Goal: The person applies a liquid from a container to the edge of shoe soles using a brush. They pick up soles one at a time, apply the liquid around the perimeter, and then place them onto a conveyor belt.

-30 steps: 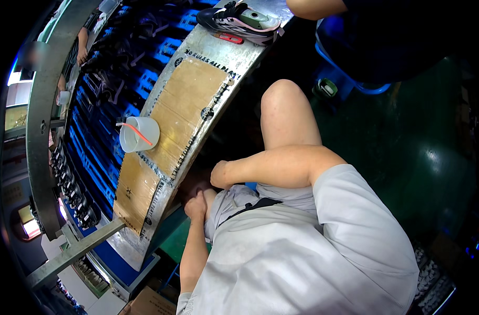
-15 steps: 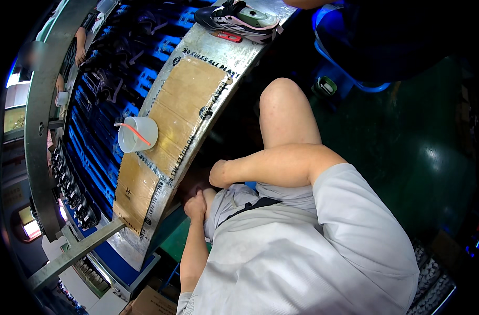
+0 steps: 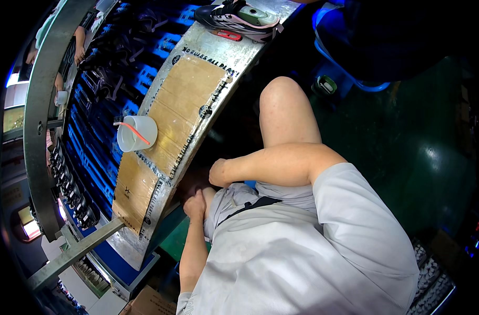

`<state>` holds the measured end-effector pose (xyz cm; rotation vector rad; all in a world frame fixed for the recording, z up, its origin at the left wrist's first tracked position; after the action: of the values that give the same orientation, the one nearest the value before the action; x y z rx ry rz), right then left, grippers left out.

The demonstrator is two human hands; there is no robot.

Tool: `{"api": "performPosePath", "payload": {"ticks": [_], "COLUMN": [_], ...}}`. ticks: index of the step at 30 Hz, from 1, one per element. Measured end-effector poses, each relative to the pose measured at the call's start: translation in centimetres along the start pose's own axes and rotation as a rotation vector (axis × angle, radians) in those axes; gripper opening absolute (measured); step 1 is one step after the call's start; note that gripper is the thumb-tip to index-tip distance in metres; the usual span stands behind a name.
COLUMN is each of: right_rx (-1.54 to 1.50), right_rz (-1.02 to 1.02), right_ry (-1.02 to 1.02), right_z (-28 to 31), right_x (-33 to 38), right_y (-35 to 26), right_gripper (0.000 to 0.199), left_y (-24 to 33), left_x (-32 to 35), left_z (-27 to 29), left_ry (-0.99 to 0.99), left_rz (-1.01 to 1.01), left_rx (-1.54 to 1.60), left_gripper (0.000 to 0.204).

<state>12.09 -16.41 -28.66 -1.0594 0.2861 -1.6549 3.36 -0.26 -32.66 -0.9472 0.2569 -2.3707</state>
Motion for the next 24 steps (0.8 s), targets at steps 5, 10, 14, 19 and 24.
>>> {"api": "performPosePath", "payload": {"ticks": [5, 10, 14, 19, 24], "right_rx": [-0.003, -0.007, 0.004, 0.007, -0.003], "right_rz": [-0.005, -0.006, 0.003, -0.007, -0.003], "right_ry": [0.008, -0.004, -0.002, 0.003, 0.007], "right_z": [0.1, 0.1, 0.1, 0.1, 0.4], "right_x": [0.0, 0.1, 0.1, 0.1, 0.5], "right_y": [0.1, 0.0, -0.1, -0.2, -0.1], "right_gripper": [0.029, 0.029, 0.029, 0.029, 0.029], "left_y": [0.1, -0.1, -0.1, -0.1, 0.2], "left_x": [0.1, -0.3, -0.4, 0.0, 0.5], "left_z": [0.2, -0.3, -0.5, -0.2, 0.6], "left_ry": [-0.004, -0.010, -0.016, -0.002, -0.006], "left_rz": [0.008, -0.004, -0.004, -0.011, 0.007], "left_rx": [-0.001, -0.033, -0.029, -0.029, -0.036], "left_gripper": [0.081, 0.082, 0.082, 0.083, 0.084]}}
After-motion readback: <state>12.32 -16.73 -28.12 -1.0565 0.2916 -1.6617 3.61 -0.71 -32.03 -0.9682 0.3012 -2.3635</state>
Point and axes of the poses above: each hand's wrist, its own x-axis away from the middle knuckle, its own z-axis out of the back of the hand, y = z × x, the point moved 9 cm from there along -x, towards the middle knuckle, and after that the axes turned 14 degrees about -x, right-handed, at the moved point
